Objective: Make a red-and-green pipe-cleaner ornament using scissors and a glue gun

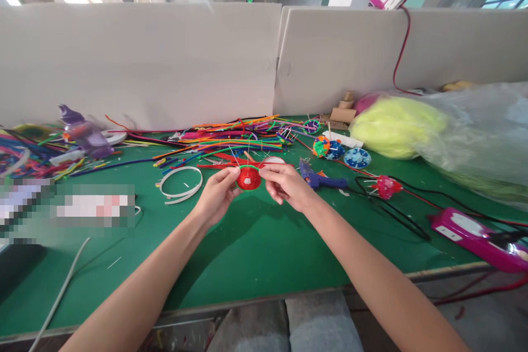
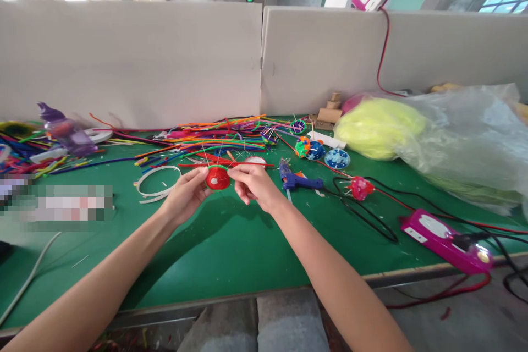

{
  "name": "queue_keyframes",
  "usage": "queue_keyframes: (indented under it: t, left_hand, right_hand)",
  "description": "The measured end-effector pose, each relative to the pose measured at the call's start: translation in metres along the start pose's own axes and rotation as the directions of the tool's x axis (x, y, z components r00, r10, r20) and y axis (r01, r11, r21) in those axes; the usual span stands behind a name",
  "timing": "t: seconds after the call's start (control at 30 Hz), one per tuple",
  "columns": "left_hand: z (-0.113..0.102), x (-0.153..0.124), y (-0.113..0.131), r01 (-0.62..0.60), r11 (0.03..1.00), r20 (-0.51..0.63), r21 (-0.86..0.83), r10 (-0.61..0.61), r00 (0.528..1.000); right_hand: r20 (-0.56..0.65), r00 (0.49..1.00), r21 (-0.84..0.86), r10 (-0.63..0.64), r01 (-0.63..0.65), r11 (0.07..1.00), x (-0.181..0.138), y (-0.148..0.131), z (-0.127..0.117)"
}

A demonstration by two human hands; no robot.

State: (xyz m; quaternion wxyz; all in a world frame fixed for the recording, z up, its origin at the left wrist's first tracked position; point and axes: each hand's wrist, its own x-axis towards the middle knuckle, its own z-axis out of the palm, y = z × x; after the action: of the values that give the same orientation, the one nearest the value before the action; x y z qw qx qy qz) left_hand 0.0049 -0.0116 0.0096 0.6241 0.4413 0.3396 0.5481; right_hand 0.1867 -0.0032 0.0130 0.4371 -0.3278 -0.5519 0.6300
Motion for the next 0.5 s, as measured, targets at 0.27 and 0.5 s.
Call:
queue_keyframes:
  t: [0.27,0.5]
  left_hand:
    - [-0.0005,0.0011,0.0012,0.036,0.997,-0.009,-0.072,-0.037,0.999]
    - [0.0006,-0.0018,0.0014,0.042,0.999,0.052,-0.017,-0.041,0.998]
  right_hand:
    - [0.007,0.998,0.114,0.056,-0.056,0.992,0.0033,0.0036,-0.0004]
    - [-0.052,0.998,0.194,0.032,-0.022,0.981,0.0072,0.0049,-0.0049]
